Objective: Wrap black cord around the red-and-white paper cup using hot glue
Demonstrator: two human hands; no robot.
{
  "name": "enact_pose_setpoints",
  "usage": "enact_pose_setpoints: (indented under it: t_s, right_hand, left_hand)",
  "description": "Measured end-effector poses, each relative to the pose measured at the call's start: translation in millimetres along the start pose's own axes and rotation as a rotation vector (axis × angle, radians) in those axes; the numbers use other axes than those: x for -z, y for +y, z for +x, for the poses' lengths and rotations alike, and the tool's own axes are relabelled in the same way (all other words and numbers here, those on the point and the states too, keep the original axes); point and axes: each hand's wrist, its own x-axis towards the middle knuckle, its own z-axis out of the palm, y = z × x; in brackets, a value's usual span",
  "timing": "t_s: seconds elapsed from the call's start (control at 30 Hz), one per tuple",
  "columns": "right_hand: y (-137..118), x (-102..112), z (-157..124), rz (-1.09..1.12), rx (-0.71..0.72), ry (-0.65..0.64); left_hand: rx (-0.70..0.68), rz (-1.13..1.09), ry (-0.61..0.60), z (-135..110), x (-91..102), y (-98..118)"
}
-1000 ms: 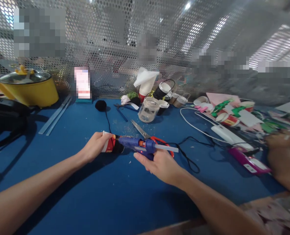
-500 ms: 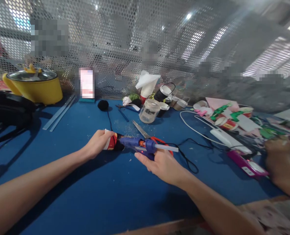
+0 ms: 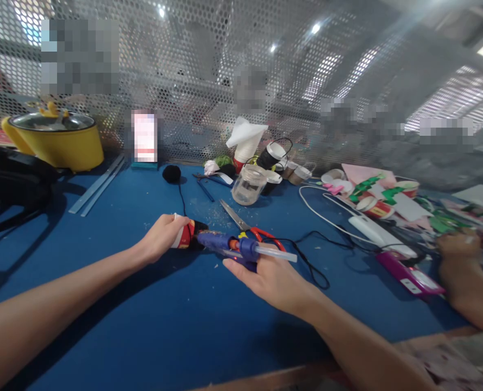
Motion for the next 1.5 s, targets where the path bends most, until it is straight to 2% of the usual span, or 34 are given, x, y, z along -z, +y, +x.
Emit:
enact_pose_setpoints:
  t_s: [0.4, 0.53, 0.8, 1.03, 1.23, 1.5]
  right_hand:
    - [-0.5, -2.8, -1.7, 0.012, -0.005, 0.027]
    - [0.4, -2.1, 0.4, 0.018, -0.015, 0.059]
    - [4.0, 1.0, 2.7, -0.017, -0.029, 0.019]
    - [0.9, 6.4, 1.9, 0.051, -0.057, -0.035]
    - [2.8, 6.4, 5.1, 0.138, -0.112, -0.017]
    - [6.1, 9.1, 5.8, 0.230, -0.085, -0.021]
  left_hand:
    - [0.002, -0.020, -0.019, -2.8, -0.8, 3.4]
    - [-0.009, 0.047, -0.039, -5.6, -0.4, 7.0]
    - [-0.061, 0.189, -0.041, -12.2, -1.2, 12.9]
    - [-0.080, 0.233, -0.049, -12.8, -1.1, 13.6]
    - [-0.137, 0.336, -0.057, -15.6, -1.5, 11.8]
    - [-0.169, 0.421, -0.074, -16.2, -1.0, 12.3]
